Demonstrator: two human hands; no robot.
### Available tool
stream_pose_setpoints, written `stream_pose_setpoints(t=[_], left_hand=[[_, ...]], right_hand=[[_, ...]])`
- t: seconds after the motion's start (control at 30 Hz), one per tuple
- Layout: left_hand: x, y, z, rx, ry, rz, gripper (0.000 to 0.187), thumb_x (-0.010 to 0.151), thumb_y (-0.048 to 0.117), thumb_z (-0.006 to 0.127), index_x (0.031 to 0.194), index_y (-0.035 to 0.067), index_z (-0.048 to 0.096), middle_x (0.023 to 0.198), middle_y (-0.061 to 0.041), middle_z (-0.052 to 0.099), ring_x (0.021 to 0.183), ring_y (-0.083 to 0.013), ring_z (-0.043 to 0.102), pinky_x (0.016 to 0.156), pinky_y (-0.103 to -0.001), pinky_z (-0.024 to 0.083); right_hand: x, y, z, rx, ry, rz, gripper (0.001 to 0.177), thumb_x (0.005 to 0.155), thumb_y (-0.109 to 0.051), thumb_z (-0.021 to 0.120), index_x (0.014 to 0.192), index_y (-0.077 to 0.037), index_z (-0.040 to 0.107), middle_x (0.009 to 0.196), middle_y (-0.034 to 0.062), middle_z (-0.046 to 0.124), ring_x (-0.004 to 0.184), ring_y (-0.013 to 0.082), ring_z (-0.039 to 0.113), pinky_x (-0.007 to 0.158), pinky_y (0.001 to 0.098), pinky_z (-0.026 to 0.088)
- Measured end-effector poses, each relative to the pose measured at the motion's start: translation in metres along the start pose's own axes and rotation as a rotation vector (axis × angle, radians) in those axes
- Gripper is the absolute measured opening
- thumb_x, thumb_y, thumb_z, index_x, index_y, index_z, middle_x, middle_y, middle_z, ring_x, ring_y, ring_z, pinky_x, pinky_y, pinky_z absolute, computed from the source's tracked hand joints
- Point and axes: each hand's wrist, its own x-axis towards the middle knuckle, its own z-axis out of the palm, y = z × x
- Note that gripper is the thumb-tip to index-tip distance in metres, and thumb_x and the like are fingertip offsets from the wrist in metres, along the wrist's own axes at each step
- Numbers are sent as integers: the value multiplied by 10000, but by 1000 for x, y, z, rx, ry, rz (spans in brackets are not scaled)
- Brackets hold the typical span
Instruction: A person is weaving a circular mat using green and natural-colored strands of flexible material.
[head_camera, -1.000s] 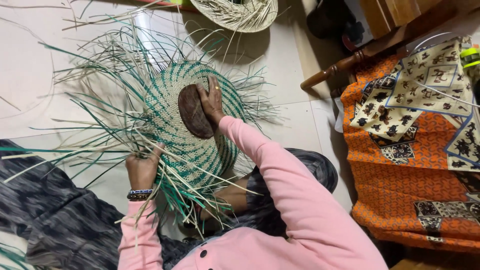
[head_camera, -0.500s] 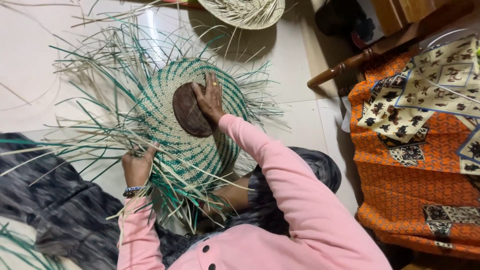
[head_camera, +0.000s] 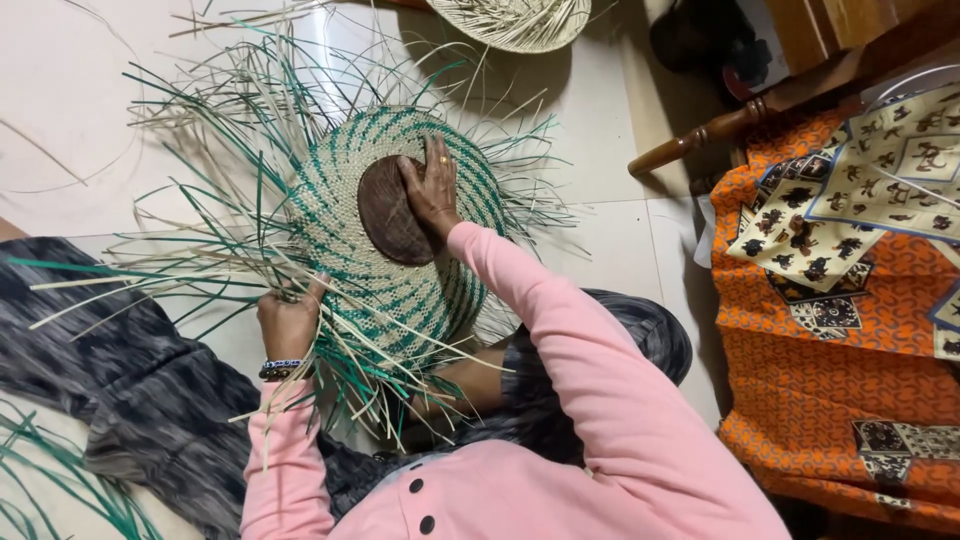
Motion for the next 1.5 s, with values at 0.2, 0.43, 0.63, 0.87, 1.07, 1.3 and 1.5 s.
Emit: stream_pose_setpoints(t=[0.2,0.43,0.63,0.87,1.07,1.3,1.5], left_hand=[[-1,-3,1,7,0,-6,777,822,530,909,1169,-130,688,1112,-337,697,1161,-457,632,973,-566,524],[1,-7,2,-10,15,27,737,824,511,904,1113,-135,694,1043,-345,701,1119,-479,646,937,-579,535],[13,-16,4,-41,64,83,628,832,449,912,994,-129,724,909,-337,704,1025,-477,682,818,-580,553],[29,-43,17,-136,80,139,546,831,475,929,907,-36,754,819,-254,723,923,-472,709,697,-540,572],[33,-40,17,-232,63,160,519,864,454,878,863,-43,728,799,-234,705,886,-420,670,677,-522,541],[52,-74,40,-469,-51,174,388,902,301,842,757,-26,689,713,-120,658,688,-218,593,539,-358,470],[15,-20,-11,-404,-85,111,646,1042,579,625,1133,-53,727,1119,-254,728,1111,-336,686,1002,-463,454]], right_hand=[[-4,-2,0,46,21,-7,761,1037,-620,458,1604,-152,260,1634,244,262,1516,433,271,1208,668,198],[-1,12,10,1,78,-57,771,1028,-590,507,1595,-129,264,1613,287,268,1496,439,305,1227,568,229],[10,18,20,-46,161,-175,743,973,-487,639,1519,-80,341,1543,293,326,1429,460,380,1193,564,301],[16,-52,4,26,-15,-934,193,896,-342,671,1060,-245,702,1099,27,587,1043,275,623,914,430,517],[-65,-101,38,186,-307,-1281,297,974,-370,445,1037,-213,690,943,38,561,923,262,521,885,425,360],[-134,-148,13,536,-896,-868,489,1088,-391,311,807,-279,695,957,2,613,976,267,542,963,433,261],[-146,-227,-74,527,-1258,-1035,536,1106,-402,367,752,-51,564,917,165,627,1093,393,582,1112,623,231]])
